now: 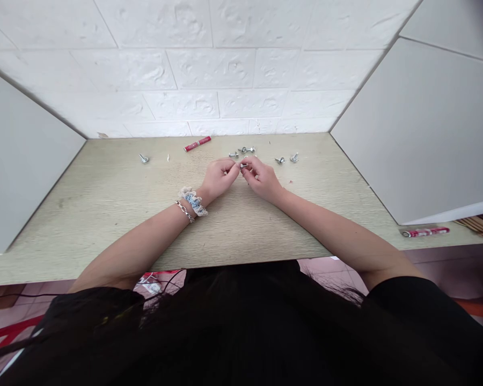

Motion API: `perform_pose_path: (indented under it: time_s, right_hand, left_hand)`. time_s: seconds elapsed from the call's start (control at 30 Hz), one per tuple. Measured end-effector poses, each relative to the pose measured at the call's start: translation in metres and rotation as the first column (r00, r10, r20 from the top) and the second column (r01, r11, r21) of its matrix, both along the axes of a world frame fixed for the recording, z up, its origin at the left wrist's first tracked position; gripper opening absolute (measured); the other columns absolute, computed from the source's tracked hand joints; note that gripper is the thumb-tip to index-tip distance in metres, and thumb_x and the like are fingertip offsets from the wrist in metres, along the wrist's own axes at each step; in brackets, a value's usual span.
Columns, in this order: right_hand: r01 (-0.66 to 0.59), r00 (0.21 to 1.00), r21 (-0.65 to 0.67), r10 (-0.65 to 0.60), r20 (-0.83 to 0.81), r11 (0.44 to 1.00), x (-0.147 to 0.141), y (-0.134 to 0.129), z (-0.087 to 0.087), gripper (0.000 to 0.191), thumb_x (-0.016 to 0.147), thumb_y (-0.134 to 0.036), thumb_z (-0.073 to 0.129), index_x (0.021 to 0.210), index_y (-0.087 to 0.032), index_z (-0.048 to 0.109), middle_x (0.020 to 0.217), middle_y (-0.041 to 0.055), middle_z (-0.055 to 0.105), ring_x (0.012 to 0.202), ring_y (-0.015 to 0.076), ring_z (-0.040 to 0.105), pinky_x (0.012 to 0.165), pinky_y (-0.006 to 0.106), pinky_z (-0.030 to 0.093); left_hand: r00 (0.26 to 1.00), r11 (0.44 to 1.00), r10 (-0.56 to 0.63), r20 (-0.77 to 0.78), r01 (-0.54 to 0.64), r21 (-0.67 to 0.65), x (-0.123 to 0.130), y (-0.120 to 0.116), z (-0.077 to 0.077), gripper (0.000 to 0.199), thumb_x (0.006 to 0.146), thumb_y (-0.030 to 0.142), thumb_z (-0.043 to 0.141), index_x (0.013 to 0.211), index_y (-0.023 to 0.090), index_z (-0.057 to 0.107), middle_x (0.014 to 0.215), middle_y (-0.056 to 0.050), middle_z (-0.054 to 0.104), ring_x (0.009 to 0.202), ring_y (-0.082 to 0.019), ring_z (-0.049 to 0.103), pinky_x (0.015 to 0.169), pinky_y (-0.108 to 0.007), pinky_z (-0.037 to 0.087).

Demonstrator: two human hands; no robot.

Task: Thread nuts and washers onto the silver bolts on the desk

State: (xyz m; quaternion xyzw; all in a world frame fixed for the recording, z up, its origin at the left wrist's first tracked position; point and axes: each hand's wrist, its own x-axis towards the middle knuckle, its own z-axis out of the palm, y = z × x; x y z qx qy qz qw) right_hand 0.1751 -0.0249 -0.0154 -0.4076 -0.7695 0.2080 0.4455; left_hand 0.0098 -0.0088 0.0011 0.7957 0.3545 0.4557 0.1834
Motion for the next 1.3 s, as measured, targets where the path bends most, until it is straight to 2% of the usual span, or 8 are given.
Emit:
perform_pose_path:
  time_s: [0.13, 0.3, 0.53, 0.73, 0.9, 1.0, 1.17, 1.3]
  right_hand:
    - [-0.019, 0.999, -0.035, 0.018, -0.040, 0.999, 0.000, 0.001, 0.001, 0.037, 0.093, -0.053, 0.044, 0.090, -0.018, 0.057, 0.072, 0.0002, 0.059, 0.058, 0.0102, 0.047, 0.059, 0.025, 0.039]
    - [-0.063, 0.986, -0.203, 0.030, -0.164, 0.977, 0.002, 0.004, 0.000, 0.055, 0.093, -0.066, 0.032, 0.078, -0.017, 0.054, 0.064, 0.0002, 0.056, 0.054, 0.0094, 0.049, 0.057, 0.025, 0.040]
    - [-0.048, 0.990, -0.110, 0.033, -0.137, 0.993, 0.000, 0.001, 0.000, 0.033, 0.089, -0.048, 0.054, 0.107, -0.020, 0.051, 0.074, -0.0022, 0.057, 0.049, 0.0077, 0.043, 0.052, 0.024, 0.038]
    - [-0.018, 0.997, -0.030, 0.016, -0.069, 0.999, -0.001, -0.001, 0.002, 0.028, 0.090, -0.047, 0.052, 0.100, -0.020, 0.056, 0.075, -0.0008, 0.059, 0.055, 0.0093, 0.046, 0.059, 0.025, 0.040]
    - [-0.074, 0.986, -0.196, 0.042, -0.161, 0.978, 0.002, 0.005, 0.001, 0.059, 0.091, -0.069, 0.033, 0.077, -0.017, 0.055, 0.061, 0.0001, 0.053, 0.054, 0.0099, 0.050, 0.057, 0.025, 0.041]
    - [-0.113, 0.961, -0.281, 0.033, -0.274, 0.953, 0.003, 0.008, -0.001, 0.062, 0.087, -0.075, 0.031, 0.085, -0.017, 0.054, 0.062, -0.0014, 0.053, 0.050, 0.0087, 0.048, 0.052, 0.024, 0.040]
    - [-0.077, 0.977, -0.159, 0.043, -0.210, 0.984, 0.001, 0.002, 0.001, 0.044, 0.082, -0.060, 0.058, 0.105, -0.022, 0.052, 0.070, -0.0044, 0.055, 0.049, 0.0077, 0.045, 0.051, 0.024, 0.039]
    - [-0.029, 0.995, -0.062, 0.023, -0.102, 0.998, -0.001, -0.003, 0.003, 0.034, 0.086, -0.051, 0.057, 0.102, -0.022, 0.057, 0.070, -0.0028, 0.057, 0.054, 0.0090, 0.046, 0.057, 0.025, 0.041]
  left_hand:
    - [1.000, 1.000, -0.011, -0.009, 0.011, 0.007, 0.000, 0.000, 0.000, 0.042, 0.088, 0.028, 0.047, 0.047, 0.018, 0.044, 0.050, 0.001, 0.050, 0.052, -0.010, 0.046, 0.054, -0.026, 0.035]
    - [1.000, 1.000, -0.009, 0.005, 0.009, 0.005, 0.001, 0.000, 0.000, 0.043, 0.089, 0.030, 0.049, 0.048, 0.018, 0.043, 0.049, 0.002, 0.048, 0.051, -0.010, 0.045, 0.053, -0.026, 0.034]
    - [1.000, 1.000, 0.010, 0.022, -0.010, -0.018, 0.000, 0.001, 0.001, 0.043, 0.091, 0.031, 0.047, 0.050, 0.018, 0.045, 0.051, 0.001, 0.049, 0.052, -0.010, 0.045, 0.054, -0.026, 0.035]
    - [1.000, 1.000, 0.000, 0.002, 0.000, -0.018, 0.000, 0.001, -0.001, 0.044, 0.090, 0.032, 0.047, 0.049, 0.018, 0.044, 0.050, 0.001, 0.049, 0.052, -0.010, 0.046, 0.055, -0.027, 0.035]
    - [1.000, 1.000, -0.016, -0.007, 0.016, -0.021, 0.000, 0.001, -0.001, 0.045, 0.091, 0.033, 0.046, 0.048, 0.018, 0.044, 0.050, 0.001, 0.049, 0.051, -0.010, 0.045, 0.054, -0.027, 0.035]
    - [1.000, 1.000, -0.007, 0.017, 0.007, -0.026, 0.001, 0.001, 0.000, 0.046, 0.092, 0.035, 0.046, 0.049, 0.018, 0.044, 0.049, 0.001, 0.048, 0.051, -0.010, 0.045, 0.054, -0.027, 0.034]
    - [1.000, 1.000, 0.005, 0.010, -0.005, -0.029, 0.000, 0.001, 0.001, 0.045, 0.091, 0.033, 0.047, 0.049, 0.018, 0.042, 0.048, 0.002, 0.045, 0.050, -0.010, 0.043, 0.053, -0.027, 0.033]
    - [1.000, 1.000, -0.002, -0.004, 0.002, -0.023, 0.000, 0.000, 0.001, 0.044, 0.090, 0.032, 0.046, 0.049, 0.018, 0.043, 0.049, 0.002, 0.046, 0.051, -0.010, 0.044, 0.054, -0.027, 0.034]
